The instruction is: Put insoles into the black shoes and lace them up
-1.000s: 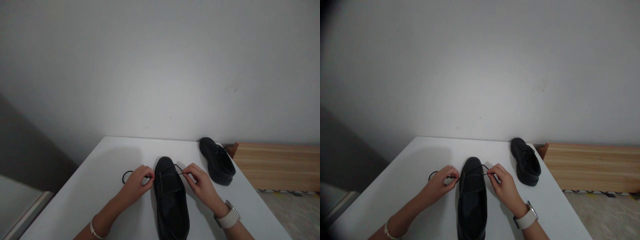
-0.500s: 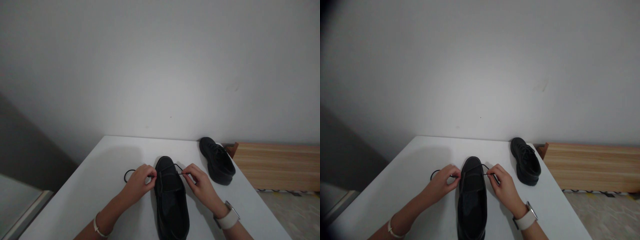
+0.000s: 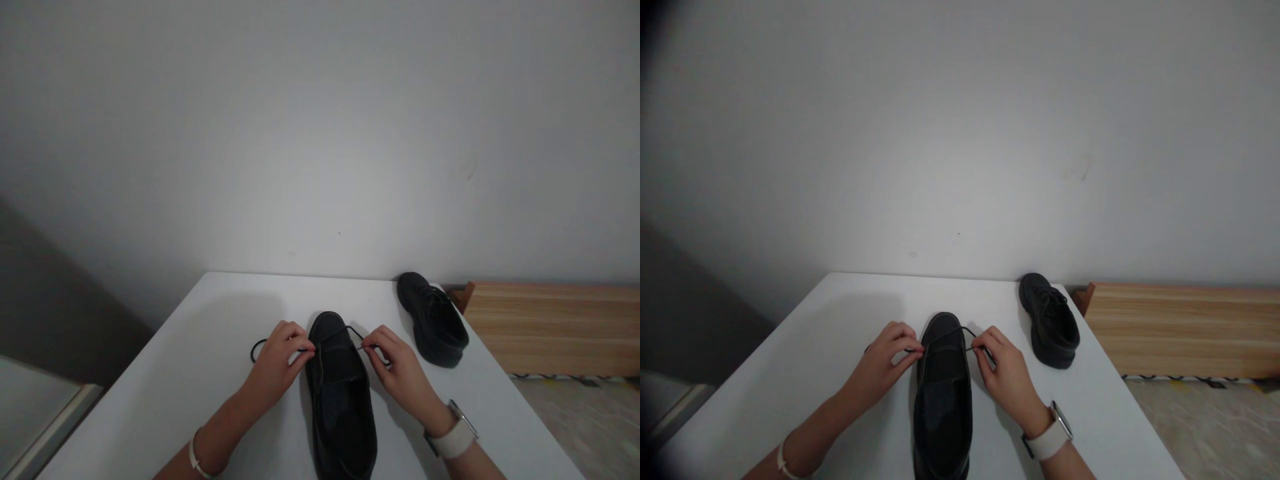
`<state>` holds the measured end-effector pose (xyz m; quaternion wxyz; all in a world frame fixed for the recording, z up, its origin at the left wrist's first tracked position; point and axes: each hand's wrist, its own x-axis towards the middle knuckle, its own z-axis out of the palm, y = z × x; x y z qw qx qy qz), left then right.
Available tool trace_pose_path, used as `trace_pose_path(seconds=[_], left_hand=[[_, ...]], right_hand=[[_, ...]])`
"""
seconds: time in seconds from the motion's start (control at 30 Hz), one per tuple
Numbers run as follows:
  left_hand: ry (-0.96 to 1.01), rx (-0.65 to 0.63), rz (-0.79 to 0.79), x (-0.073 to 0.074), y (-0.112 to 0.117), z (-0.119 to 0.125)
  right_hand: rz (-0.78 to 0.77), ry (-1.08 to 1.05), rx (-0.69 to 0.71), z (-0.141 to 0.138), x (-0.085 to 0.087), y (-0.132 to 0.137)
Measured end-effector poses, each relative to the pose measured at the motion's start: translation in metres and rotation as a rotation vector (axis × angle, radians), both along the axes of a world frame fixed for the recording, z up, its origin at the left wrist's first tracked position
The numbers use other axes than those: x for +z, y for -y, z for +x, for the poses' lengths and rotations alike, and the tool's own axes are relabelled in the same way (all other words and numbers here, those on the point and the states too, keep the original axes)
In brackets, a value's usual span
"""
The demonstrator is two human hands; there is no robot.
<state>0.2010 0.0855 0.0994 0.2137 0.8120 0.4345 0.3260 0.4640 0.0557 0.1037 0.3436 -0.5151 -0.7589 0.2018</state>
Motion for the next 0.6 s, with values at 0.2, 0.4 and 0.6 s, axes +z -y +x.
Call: trace_pose_path(seconds=[0.2,0.4,0.6], left_hand=[[0.013,-0.005,-0.055,-0.001,0.002,0.0],[0.02,-0.007,-0.124,0.005,0.004,0.003],[0.011,0.029,-0.225,0.022,0.01,0.011]], right_hand=[[0.014,0.019,-0.029,-0.004,0.004,0.0],[0.019,0.055,-0.008,-0.003,0.005,0.004],[0.009,0.053,-0.028,-0.006,0.007,0.006]])
